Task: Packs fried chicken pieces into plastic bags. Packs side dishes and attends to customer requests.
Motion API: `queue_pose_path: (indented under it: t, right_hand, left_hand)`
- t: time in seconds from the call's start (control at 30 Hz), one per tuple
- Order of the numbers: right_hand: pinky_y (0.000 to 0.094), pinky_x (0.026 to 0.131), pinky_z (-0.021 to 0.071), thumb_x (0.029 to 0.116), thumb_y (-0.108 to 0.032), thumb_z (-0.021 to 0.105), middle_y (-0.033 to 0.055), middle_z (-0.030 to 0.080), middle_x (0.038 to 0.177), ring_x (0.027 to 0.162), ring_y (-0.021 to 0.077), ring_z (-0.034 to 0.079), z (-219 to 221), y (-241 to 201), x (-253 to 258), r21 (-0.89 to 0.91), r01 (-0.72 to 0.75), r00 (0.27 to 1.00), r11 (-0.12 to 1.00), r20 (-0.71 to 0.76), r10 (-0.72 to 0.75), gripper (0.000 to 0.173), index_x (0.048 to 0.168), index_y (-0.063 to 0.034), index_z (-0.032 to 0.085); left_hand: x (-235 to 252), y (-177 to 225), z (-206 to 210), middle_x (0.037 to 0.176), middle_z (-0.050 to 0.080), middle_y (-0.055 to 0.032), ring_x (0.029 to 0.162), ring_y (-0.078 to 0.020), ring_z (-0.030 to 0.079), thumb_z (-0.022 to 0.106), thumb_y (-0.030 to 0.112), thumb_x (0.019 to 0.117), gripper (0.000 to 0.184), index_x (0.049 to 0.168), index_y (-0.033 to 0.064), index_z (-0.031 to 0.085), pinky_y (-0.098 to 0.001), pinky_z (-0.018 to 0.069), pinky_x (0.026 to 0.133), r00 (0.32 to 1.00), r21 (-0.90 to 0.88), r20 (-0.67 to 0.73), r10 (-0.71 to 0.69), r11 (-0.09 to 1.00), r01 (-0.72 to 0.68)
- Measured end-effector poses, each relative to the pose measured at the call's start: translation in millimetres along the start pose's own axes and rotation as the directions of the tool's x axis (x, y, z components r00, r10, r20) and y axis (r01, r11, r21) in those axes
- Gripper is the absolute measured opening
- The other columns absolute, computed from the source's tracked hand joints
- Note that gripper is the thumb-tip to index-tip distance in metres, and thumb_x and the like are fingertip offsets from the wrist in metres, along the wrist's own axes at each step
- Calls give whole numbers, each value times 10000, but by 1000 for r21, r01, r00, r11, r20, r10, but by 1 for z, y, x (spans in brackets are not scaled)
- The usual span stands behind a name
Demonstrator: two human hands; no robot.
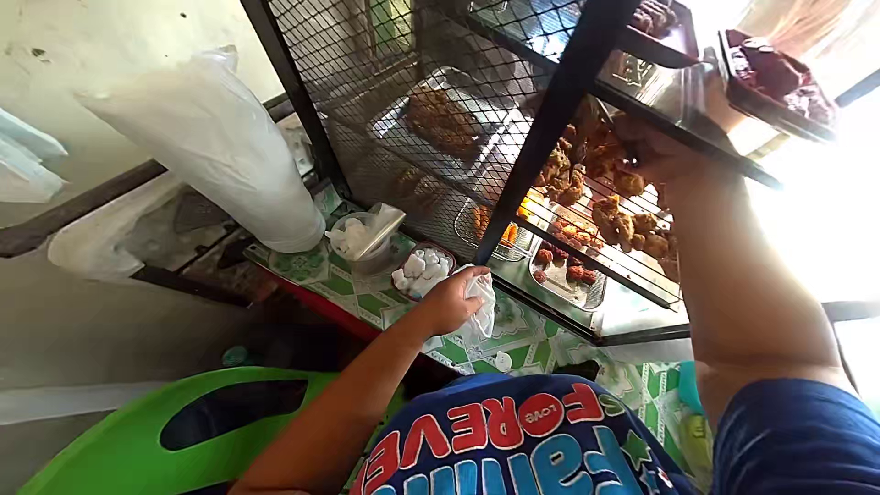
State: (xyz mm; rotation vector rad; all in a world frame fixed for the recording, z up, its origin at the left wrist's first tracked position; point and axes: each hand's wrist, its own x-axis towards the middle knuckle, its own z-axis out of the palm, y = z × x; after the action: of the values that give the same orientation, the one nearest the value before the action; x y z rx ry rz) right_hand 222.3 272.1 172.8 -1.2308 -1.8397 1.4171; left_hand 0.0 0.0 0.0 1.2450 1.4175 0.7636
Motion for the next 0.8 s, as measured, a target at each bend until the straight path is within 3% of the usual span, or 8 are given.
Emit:
queue_pose_path:
  t: [0.07, 0.2, 0.3, 0.33, 0.47, 0.63, 0.8]
  right_hand:
    - [154, 485, 466, 1046, -123, 471, -62, 597, 720, 537, 7, 531, 0, -2, -22, 36, 33, 999, 999, 9, -34, 144, 947, -138, 574]
    - [166, 541, 492, 1060, -70, 431, -52, 640, 818, 597, 21, 561, -5, 0, -69, 39, 7, 1000, 999, 10, -7, 192, 1128, -111, 606]
    - [161, 554, 508, 1042, -52, 440, -55, 663, 816, 615, 17, 586, -7, 7, -104, 48, 2, 999, 999, -37, 0, 223, 1113, -99, 647]
    - [164, 566, 515, 1043, -51, 449, -49, 666, 822, 631, 23, 596, -9, 9, -115, 49, 4, 999, 999, -47, -2, 219, 1112, -93, 653]
    - [174, 638, 545, 997, -62, 451, -66, 671, 823, 697, 27, 626, -21, 26, -151, 72, 51, 997, 996, 48, -54, 247, 1060, -138, 677]
    - [179, 679, 550, 949, -63, 498, -72, 689, 822, 719, 20, 630, -13, 45, -187, 74, 63, 978, 995, 194, -77, 251, 996, -162, 723]
    - [182, 691, 550, 943, -38, 502, -63, 708, 824, 724, 18, 639, 10, 74, -200, 87, 38, 963, 995, 264, -60, 241, 987, -116, 726]
  left_hand:
    - [-2, 10, -2, 1406, 599, -161, 1145, -216, 669, 600, 53, 1012, 552, 1535, 124, 439, -410, 544, 998, 1000, 4, -28, 1, 1000, -1]
    - [-6, 24, -6, 1408, 592, -160, 1098, -242, 676, 571, -3, 1014, 583, 1552, 154, 411, -432, 567, 935, 999, -47, -51, 3, 999, -6]
    - [-12, 35, -8, 1336, 633, -171, 947, -233, 680, 504, -54, 994, 576, 1531, 144, 445, -397, 570, 770, 998, -109, -42, 43, 993, -47]
    - [-12, 40, -10, 1358, 621, -146, 958, -197, 675, 499, -56, 992, 577, 1531, 142, 443, -358, 569, 763, 999, -129, -9, 47, 991, -47]
    - [-13, 55, -14, 1422, 581, -104, 985, -139, 670, 467, -49, 997, 581, 1541, 153, 424, -291, 568, 774, 997, -232, 69, 47, 972, -29]
    - [-18, 75, -11, 1297, 647, -79, 926, -146, 712, 352, 4, 1012, 550, 1532, 173, 411, -313, 621, 745, 992, -484, 109, 66, 875, -5]
    - [-28, 90, -4, 1342, 641, -72, 1055, -149, 700, 343, 78, 967, 580, 1537, 159, 408, -325, 614, 843, 985, -595, 125, 118, 804, -21]
